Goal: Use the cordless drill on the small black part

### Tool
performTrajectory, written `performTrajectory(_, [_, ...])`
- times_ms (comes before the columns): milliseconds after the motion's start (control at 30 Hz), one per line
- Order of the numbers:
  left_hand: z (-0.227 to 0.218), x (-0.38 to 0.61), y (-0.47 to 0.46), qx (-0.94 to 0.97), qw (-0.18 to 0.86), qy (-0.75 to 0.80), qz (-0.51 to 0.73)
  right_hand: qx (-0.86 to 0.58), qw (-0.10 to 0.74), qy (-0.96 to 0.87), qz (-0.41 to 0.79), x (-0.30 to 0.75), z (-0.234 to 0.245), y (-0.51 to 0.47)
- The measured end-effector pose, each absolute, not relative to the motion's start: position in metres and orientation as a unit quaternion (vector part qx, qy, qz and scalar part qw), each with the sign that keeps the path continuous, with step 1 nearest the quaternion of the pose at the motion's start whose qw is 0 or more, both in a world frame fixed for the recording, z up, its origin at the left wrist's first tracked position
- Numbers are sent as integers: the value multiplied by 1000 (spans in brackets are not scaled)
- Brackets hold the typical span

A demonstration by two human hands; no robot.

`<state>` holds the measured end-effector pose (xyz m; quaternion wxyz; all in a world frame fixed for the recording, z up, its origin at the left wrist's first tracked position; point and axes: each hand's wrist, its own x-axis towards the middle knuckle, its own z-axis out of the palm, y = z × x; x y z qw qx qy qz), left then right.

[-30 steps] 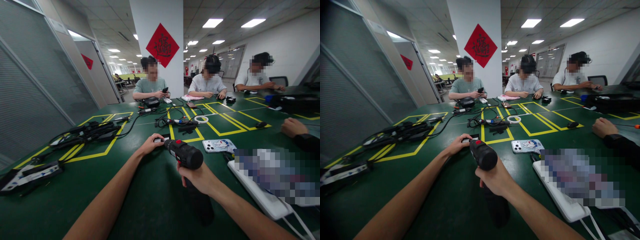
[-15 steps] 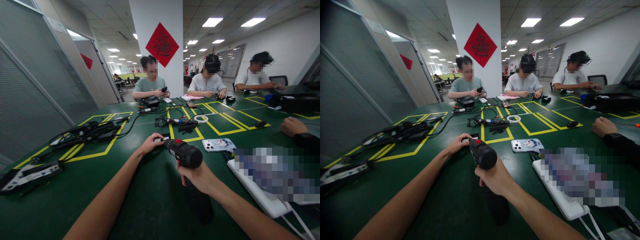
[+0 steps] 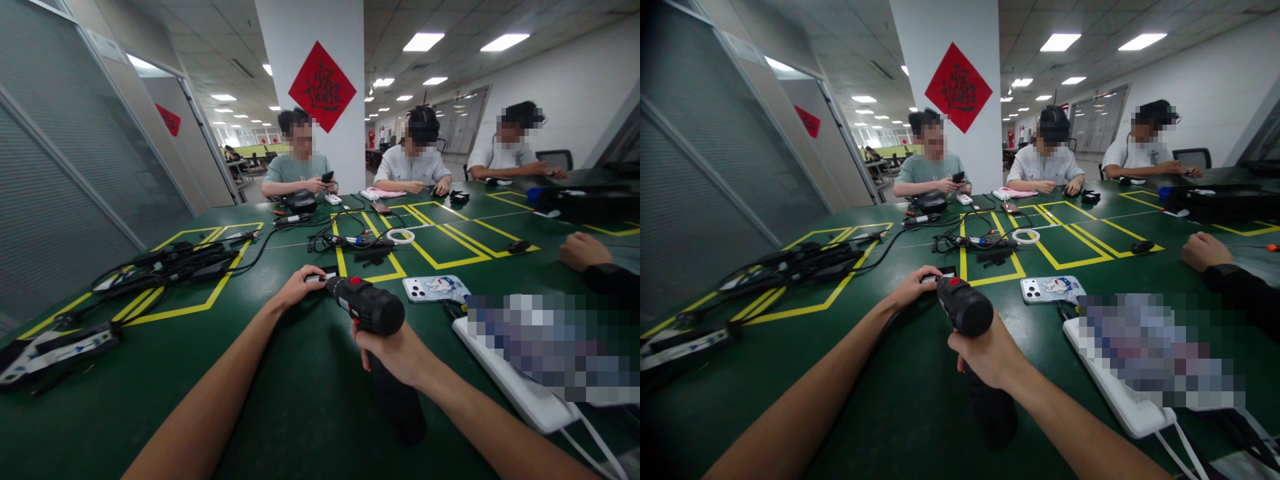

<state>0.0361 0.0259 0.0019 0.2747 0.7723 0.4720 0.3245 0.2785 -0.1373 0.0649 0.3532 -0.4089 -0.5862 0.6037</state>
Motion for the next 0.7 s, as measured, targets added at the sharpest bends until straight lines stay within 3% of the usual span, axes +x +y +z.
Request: performTrajectory(700, [-5, 32, 34, 775, 277, 468, 321, -438, 340, -590, 587, 279, 67, -137])
